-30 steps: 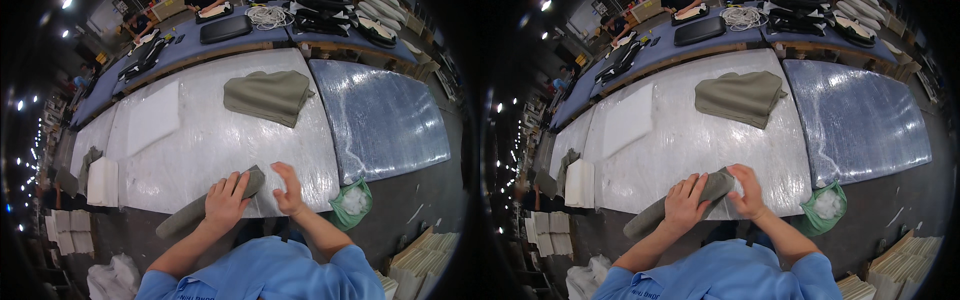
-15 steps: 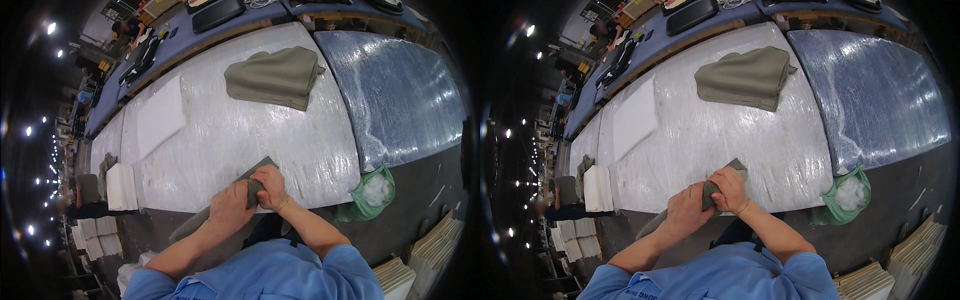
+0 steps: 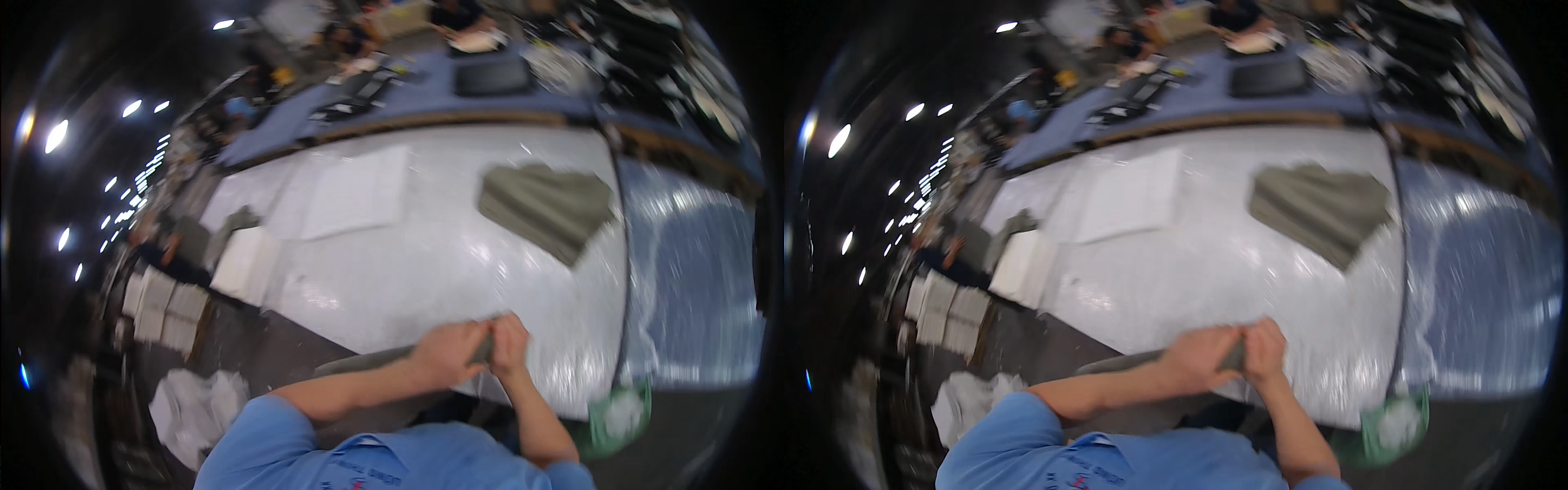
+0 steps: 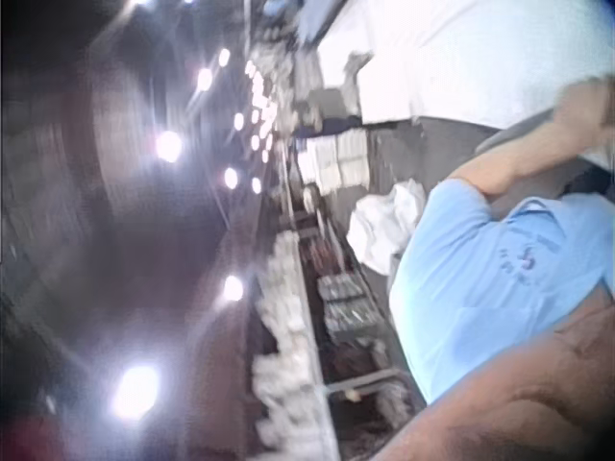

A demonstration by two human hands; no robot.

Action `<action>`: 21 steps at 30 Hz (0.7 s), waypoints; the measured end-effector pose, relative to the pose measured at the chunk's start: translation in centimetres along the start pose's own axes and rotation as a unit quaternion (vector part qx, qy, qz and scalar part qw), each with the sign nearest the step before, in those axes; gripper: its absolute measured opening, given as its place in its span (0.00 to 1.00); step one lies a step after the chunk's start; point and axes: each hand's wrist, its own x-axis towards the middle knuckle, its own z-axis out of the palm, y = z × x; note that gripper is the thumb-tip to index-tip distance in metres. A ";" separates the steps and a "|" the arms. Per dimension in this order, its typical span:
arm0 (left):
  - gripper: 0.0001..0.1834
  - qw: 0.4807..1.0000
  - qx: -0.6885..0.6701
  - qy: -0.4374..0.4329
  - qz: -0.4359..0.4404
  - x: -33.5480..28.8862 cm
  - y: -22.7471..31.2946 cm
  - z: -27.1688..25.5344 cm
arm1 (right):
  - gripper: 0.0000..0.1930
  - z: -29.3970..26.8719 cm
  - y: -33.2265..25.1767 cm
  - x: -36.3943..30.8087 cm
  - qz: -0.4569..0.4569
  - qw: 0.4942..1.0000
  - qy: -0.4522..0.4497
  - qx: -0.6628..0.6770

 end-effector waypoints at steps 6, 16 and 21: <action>0.48 0.986 0.162 0.027 -0.016 -4.0 1.2 -0.6 | 0.21 0.0 -2.9 -0.9 -0.048 0.997 0.028 -0.054; 0.27 0.985 0.155 0.021 -0.079 -3.1 1.3 2.9 | 0.21 -0.2 -2.2 -2.3 -0.077 0.991 -0.039 -0.103; 0.18 0.993 0.088 -0.032 -0.078 -2.9 1.3 2.8 | 0.20 -0.5 -2.0 -2.8 -0.056 0.993 -0.035 -0.097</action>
